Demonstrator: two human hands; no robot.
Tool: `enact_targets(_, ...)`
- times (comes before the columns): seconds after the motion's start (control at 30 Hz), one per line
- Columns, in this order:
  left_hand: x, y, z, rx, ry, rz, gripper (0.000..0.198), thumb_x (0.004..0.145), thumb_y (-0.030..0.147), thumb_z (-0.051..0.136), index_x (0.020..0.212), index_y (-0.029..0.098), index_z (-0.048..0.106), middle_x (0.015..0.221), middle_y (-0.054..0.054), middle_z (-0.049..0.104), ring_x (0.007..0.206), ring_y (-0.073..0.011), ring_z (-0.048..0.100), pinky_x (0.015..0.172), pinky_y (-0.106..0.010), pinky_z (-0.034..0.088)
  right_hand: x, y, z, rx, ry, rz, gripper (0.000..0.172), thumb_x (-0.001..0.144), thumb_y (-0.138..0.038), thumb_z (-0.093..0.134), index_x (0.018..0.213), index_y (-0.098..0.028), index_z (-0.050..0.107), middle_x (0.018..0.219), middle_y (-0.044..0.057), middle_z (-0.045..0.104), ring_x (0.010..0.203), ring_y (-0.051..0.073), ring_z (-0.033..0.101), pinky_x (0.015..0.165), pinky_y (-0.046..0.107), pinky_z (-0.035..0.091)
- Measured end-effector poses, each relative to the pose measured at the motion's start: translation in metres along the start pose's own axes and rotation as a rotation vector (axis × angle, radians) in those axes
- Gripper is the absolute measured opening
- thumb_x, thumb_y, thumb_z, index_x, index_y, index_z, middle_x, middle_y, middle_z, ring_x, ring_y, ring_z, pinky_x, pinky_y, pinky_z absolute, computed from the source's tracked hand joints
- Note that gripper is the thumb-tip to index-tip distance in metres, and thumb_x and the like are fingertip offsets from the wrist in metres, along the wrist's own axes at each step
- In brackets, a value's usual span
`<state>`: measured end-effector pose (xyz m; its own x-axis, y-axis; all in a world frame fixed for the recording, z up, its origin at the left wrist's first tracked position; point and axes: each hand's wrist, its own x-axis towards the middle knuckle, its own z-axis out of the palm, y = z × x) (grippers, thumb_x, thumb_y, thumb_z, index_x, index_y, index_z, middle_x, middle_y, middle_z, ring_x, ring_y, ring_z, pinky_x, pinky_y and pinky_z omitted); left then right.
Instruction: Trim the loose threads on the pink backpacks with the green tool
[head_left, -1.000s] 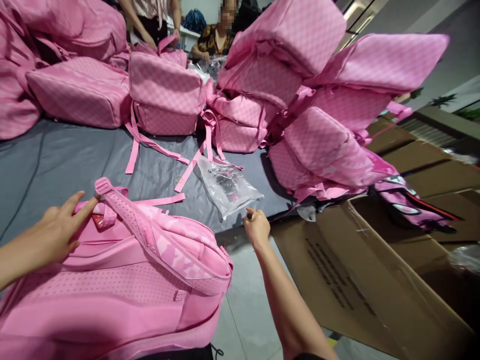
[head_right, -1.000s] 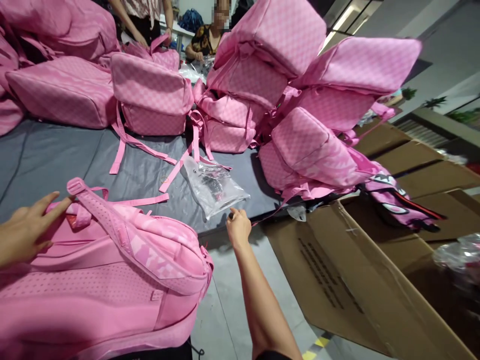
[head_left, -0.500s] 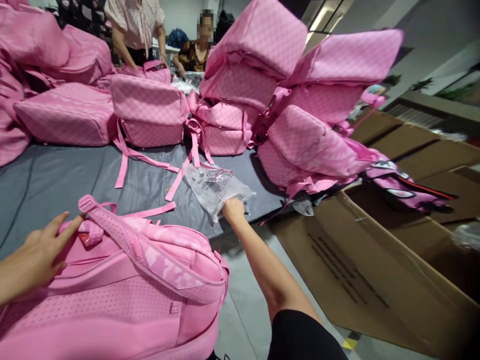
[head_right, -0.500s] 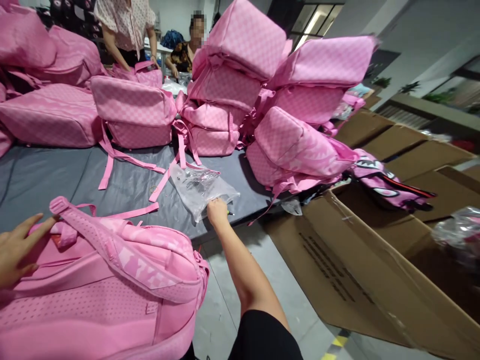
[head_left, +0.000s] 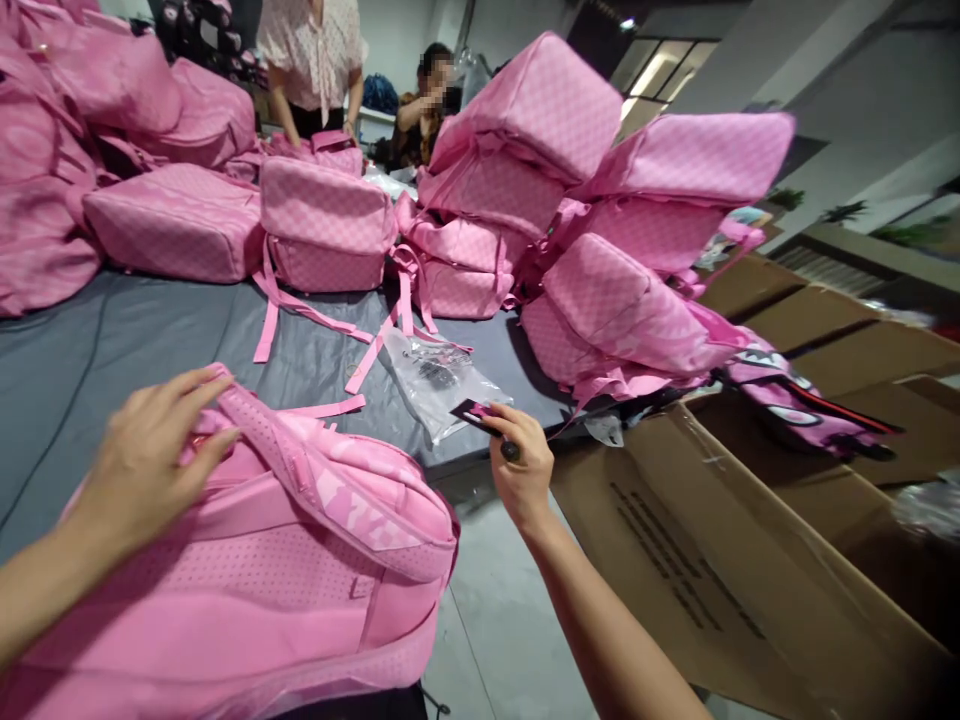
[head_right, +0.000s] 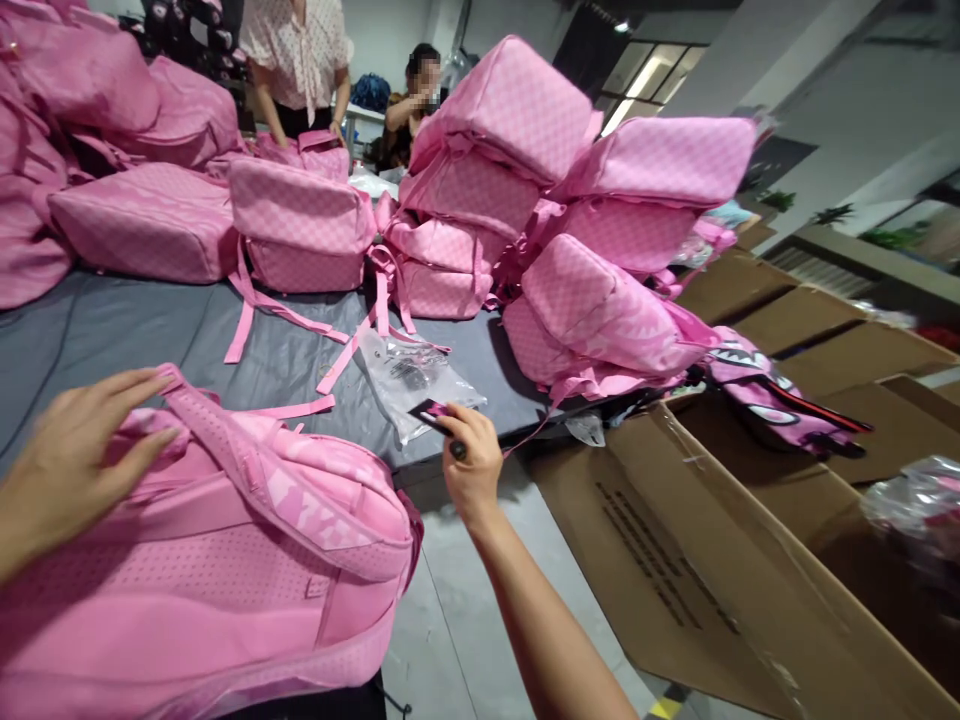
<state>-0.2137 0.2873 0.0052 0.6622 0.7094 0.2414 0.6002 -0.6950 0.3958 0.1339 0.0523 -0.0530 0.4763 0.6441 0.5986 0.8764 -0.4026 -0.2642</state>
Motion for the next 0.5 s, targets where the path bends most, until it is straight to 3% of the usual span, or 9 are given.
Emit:
enact_targets(0.07,-0.003,0.047,0.002,-0.424,-0.047,-0.089,0.042,0.093,0.049,0.049,0.125,0.026,0.060,0.127,-0.008,0.066,0.121,-0.0259,0.060,0.103,-0.040,0.047,0.000,-0.049,-0.003,0.250,0.080,-0.274,0.028,0.089,-0.011,0.051,0.103,-0.025,0.070,0.119,0.008,0.072,0.114,0.022,0.064,0.099,0.045,0.053)
enact_targets(0.1,-0.004,0.065,0.006,-0.648,-0.165,-0.133,0.043,0.090,0.051,0.052,0.123,0.024,0.061,0.118,-0.008,0.070,0.112,-0.0246,0.065,0.097,-0.038,0.051,0.000,-0.072,-0.004,0.357,0.100,-0.397,0.030,0.088,-0.008,0.053,0.106,-0.025,0.070,0.119,0.008,0.072,0.114,0.023,0.064,0.096,0.046,0.054)
enact_targets(0.17,-0.006,0.082,0.019,-0.980,-0.378,-0.211,0.044,0.085,0.050,0.061,0.118,0.020,0.062,0.099,-0.006,0.074,0.090,-0.0210,0.070,0.079,-0.032,0.055,-0.001,-0.109,-0.005,0.508,0.069,-0.576,0.038,0.086,-0.003,0.055,0.114,-0.025,0.069,0.120,0.010,0.072,0.116,0.024,0.064,0.094,0.045,0.056)
enact_targets(0.2,-0.008,0.082,0.025,-1.085,-0.417,-0.248,0.041,0.082,0.046,0.065,0.113,0.019,0.063,0.091,-0.005,0.073,0.081,-0.0188,0.070,0.073,-0.030,0.055,-0.002,-0.122,-0.005,0.551,0.013,-0.627,0.042,0.086,-0.002,0.054,0.119,-0.025,0.067,0.123,0.011,0.071,0.119,0.024,0.063,0.094,0.045,0.057)
enact_targets(0.27,-0.015,0.072,0.032,-1.135,-0.304,-0.320,0.028,0.080,0.038,0.070,0.097,0.018,0.061,0.077,-0.001,0.069,0.067,-0.0140,0.066,0.064,-0.025,0.052,-0.001,-0.136,-0.005,0.616,-0.127,-0.648,0.051,0.087,-0.001,0.050,0.131,-0.024,0.062,0.131,0.012,0.067,0.123,0.024,0.061,0.096,0.045,0.056)
enact_targets(0.37,-0.033,0.051,0.032,-0.912,0.000,-0.299,0.013,0.083,0.028,0.067,0.084,0.019,0.058,0.071,0.004,0.063,0.063,-0.0092,0.061,0.058,-0.020,0.045,0.004,-0.148,-0.002,0.680,-0.253,-0.528,0.052,0.090,-0.006,0.048,0.138,-0.024,0.057,0.134,0.013,0.065,0.121,0.024,0.064,0.097,0.044,0.056)
enact_targets(0.5,-0.059,0.038,0.032,-0.603,0.139,-0.057,0.004,0.089,0.017,0.061,0.086,0.019,0.060,0.073,0.004,0.066,0.063,-0.0080,0.061,0.059,-0.019,0.045,0.012,-0.172,0.003,0.704,-0.349,-0.512,0.021,0.092,-0.011,0.057,0.106,-0.020,0.069,0.093,0.007,0.075,0.085,0.020,0.070,0.074,0.032,0.056)
